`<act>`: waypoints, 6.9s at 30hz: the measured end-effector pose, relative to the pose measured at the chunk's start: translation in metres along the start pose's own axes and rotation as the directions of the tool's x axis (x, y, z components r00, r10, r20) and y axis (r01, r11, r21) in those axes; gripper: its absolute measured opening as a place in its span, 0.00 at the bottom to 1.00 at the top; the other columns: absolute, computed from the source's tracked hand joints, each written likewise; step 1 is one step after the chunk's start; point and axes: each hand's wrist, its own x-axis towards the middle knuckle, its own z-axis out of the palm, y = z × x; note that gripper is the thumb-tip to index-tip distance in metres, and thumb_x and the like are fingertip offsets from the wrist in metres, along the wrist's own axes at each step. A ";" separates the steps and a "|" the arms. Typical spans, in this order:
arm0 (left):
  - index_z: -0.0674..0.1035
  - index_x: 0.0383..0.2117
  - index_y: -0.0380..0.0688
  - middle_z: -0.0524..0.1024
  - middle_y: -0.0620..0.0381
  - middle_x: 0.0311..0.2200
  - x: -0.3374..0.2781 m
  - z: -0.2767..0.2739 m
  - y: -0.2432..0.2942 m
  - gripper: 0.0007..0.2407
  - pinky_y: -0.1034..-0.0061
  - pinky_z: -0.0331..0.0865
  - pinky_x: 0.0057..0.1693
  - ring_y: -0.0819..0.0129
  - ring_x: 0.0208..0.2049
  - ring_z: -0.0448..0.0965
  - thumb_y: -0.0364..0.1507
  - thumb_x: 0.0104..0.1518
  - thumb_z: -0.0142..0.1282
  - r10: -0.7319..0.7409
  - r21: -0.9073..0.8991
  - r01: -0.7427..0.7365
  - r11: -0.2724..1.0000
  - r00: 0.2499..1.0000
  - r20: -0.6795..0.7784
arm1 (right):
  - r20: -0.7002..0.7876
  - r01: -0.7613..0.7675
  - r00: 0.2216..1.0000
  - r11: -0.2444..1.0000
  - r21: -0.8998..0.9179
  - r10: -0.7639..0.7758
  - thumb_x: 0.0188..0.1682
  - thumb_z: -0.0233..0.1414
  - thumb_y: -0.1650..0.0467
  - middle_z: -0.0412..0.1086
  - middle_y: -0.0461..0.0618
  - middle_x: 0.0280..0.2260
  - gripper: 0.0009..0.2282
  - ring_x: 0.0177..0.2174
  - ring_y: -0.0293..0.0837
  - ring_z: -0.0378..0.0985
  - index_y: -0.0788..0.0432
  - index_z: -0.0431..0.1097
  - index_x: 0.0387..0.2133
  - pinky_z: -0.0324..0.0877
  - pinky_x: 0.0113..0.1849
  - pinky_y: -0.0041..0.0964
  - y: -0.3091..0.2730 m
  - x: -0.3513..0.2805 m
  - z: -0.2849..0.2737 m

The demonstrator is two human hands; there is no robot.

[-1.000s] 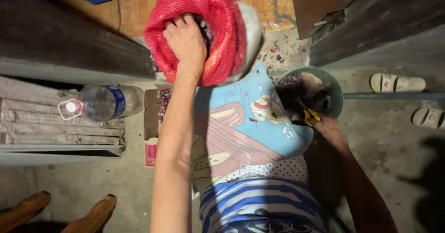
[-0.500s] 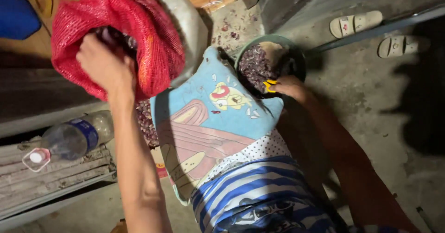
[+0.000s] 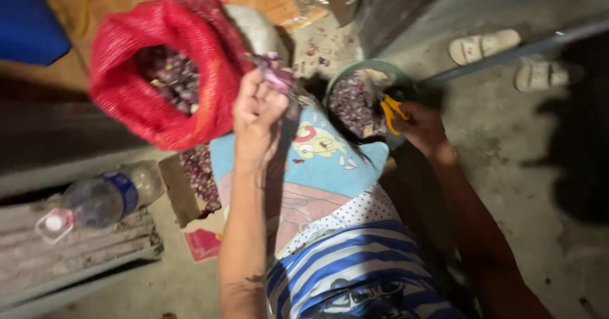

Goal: Trimming the ends and peeling the outer skins of shallots using scissors.

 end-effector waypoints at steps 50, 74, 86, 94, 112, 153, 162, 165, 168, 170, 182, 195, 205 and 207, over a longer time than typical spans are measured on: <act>0.65 0.58 0.40 0.72 0.47 0.57 -0.038 0.106 -0.143 0.26 0.73 0.69 0.63 0.65 0.57 0.73 0.08 0.54 0.56 -0.205 0.078 0.191 0.979 0.944 0.258 | 0.294 -0.315 0.949 0.439 0.842 0.117 0.54 0.51 0.70 0.61 0.42 0.20 0.09 0.20 0.36 0.60 0.59 0.67 0.24 0.57 0.27 0.33 -0.014 -0.123 -0.005; 0.73 0.51 0.37 0.79 0.48 0.45 -0.051 0.085 -0.164 0.14 0.70 0.77 0.48 0.61 0.43 0.81 0.15 0.61 0.57 -0.427 -0.393 0.458 0.798 0.888 0.168 | 0.051 0.000 0.999 0.989 0.145 -0.008 0.42 0.59 0.67 0.68 0.49 0.32 0.20 0.33 0.39 0.72 0.64 0.65 0.45 0.68 0.38 0.35 -0.065 -0.117 -0.018; 0.73 0.53 0.34 0.78 0.47 0.48 -0.053 0.088 -0.162 0.16 0.71 0.76 0.53 0.65 0.45 0.80 0.12 0.59 0.57 -0.369 -0.230 0.402 0.886 0.913 0.173 | 0.032 -0.119 0.993 0.986 0.117 0.116 0.45 0.58 0.67 0.64 0.44 0.20 0.10 0.22 0.37 0.67 0.63 0.72 0.31 0.63 0.27 0.34 -0.059 -0.122 -0.022; 0.71 0.56 0.34 0.77 0.46 0.49 -0.052 0.088 -0.162 0.17 0.67 0.75 0.57 0.61 0.50 0.80 0.13 0.61 0.54 -0.420 -0.337 0.477 0.811 0.877 0.232 | 0.143 -0.210 0.978 0.708 0.675 0.155 0.53 0.54 0.69 0.63 0.41 0.21 0.08 0.22 0.33 0.63 0.63 0.69 0.28 0.57 0.27 0.30 0.002 -0.128 -0.003; 0.73 0.53 0.35 0.76 0.47 0.50 -0.054 0.094 -0.154 0.18 0.70 0.77 0.54 0.63 0.47 0.81 0.11 0.56 0.57 -0.315 -0.131 0.344 0.930 0.928 0.197 | -0.117 0.098 0.988 0.995 0.007 -0.096 0.42 0.61 0.69 0.60 0.46 0.23 0.12 0.23 0.39 0.61 0.61 0.65 0.32 0.60 0.27 0.35 -0.099 -0.125 -0.015; 0.73 0.52 0.33 0.72 0.50 0.57 -0.053 0.085 -0.147 0.18 0.74 0.71 0.61 0.67 0.56 0.76 0.09 0.56 0.57 -0.179 0.007 0.180 0.984 0.971 0.157 | 0.038 0.006 0.999 0.983 0.185 -0.013 0.48 0.53 0.68 0.71 0.43 0.24 0.09 0.26 0.34 0.73 0.63 0.72 0.36 0.67 0.30 0.32 -0.050 -0.128 0.007; 0.73 0.51 0.35 0.73 0.46 0.56 -0.053 0.083 -0.147 0.17 0.68 0.74 0.59 0.61 0.53 0.78 0.10 0.56 0.56 -0.250 -0.217 0.280 0.935 0.955 0.157 | 0.167 -0.208 0.977 0.782 0.588 0.134 0.54 0.51 0.67 0.63 0.41 0.19 0.11 0.22 0.34 0.62 0.62 0.70 0.26 0.55 0.27 0.29 -0.004 -0.137 0.023; 0.73 0.50 0.35 0.73 0.47 0.55 -0.054 0.084 -0.146 0.16 0.67 0.76 0.57 0.62 0.52 0.79 0.11 0.56 0.55 -0.262 -0.258 0.291 0.921 0.954 0.143 | 0.133 -0.152 0.987 0.826 0.542 0.093 0.51 0.53 0.69 0.63 0.41 0.20 0.08 0.23 0.34 0.63 0.61 0.69 0.26 0.57 0.27 0.29 -0.030 -0.133 0.017; 0.74 0.49 0.35 0.74 0.46 0.54 -0.055 0.080 -0.153 0.14 0.67 0.76 0.57 0.64 0.51 0.79 0.12 0.59 0.55 -0.263 -0.250 0.285 0.925 0.958 0.117 | -0.005 0.021 1.000 0.976 0.215 -0.021 0.46 0.57 0.70 0.63 0.42 0.21 0.07 0.23 0.34 0.63 0.61 0.67 0.26 0.59 0.27 0.30 -0.076 -0.129 0.005; 0.75 0.47 0.34 0.75 0.45 0.53 -0.055 0.078 -0.154 0.10 0.69 0.76 0.57 0.65 0.49 0.79 0.14 0.62 0.54 -0.268 -0.243 0.286 0.927 0.958 0.106 | -0.091 0.094 0.991 0.996 -0.001 -0.094 0.42 0.59 0.70 0.62 0.46 0.21 0.10 0.21 0.37 0.61 0.62 0.64 0.24 0.59 0.25 0.33 -0.091 -0.127 0.000; 0.72 0.40 0.37 0.75 0.46 0.50 -0.051 0.080 -0.155 0.06 0.74 0.72 0.53 0.69 0.45 0.75 0.14 0.61 0.48 -0.240 -0.233 0.257 0.938 0.966 0.100 | 0.049 0.085 0.995 0.996 0.033 -0.087 0.49 0.55 0.68 0.70 0.50 0.24 0.08 0.24 0.39 0.72 0.64 0.73 0.31 0.67 0.30 0.33 -0.079 -0.127 -0.006; 0.71 0.39 0.39 0.75 0.48 0.40 -0.044 0.073 -0.192 0.06 0.72 0.74 0.45 0.65 0.37 0.77 0.14 0.62 0.48 -0.343 -0.496 0.299 0.816 0.939 0.001 | 0.204 -0.281 0.959 0.734 0.618 0.196 0.52 0.53 0.68 0.60 0.41 0.18 0.09 0.20 0.34 0.57 0.63 0.70 0.26 0.51 0.25 0.32 -0.017 -0.129 0.023; 0.73 0.47 0.34 0.77 0.44 0.46 -0.041 0.065 -0.186 0.09 0.65 0.75 0.53 0.57 0.45 0.80 0.18 0.61 0.51 -0.447 -0.481 0.397 0.781 0.895 0.013 | -0.071 -0.124 0.989 0.988 0.096 0.131 0.53 0.54 0.65 0.65 0.49 0.20 0.11 0.23 0.40 0.66 0.64 0.72 0.30 0.62 0.28 0.39 -0.004 -0.111 0.012; 0.73 0.50 0.34 0.76 0.44 0.50 -0.045 0.069 -0.175 0.14 0.66 0.74 0.57 0.58 0.49 0.79 0.15 0.58 0.51 -0.395 -0.416 0.372 0.830 0.918 0.032 | -0.105 -0.090 0.991 0.995 -0.042 0.085 0.53 0.54 0.65 0.66 0.53 0.22 0.11 0.25 0.42 0.69 0.65 0.73 0.33 0.65 0.29 0.40 0.003 -0.107 0.015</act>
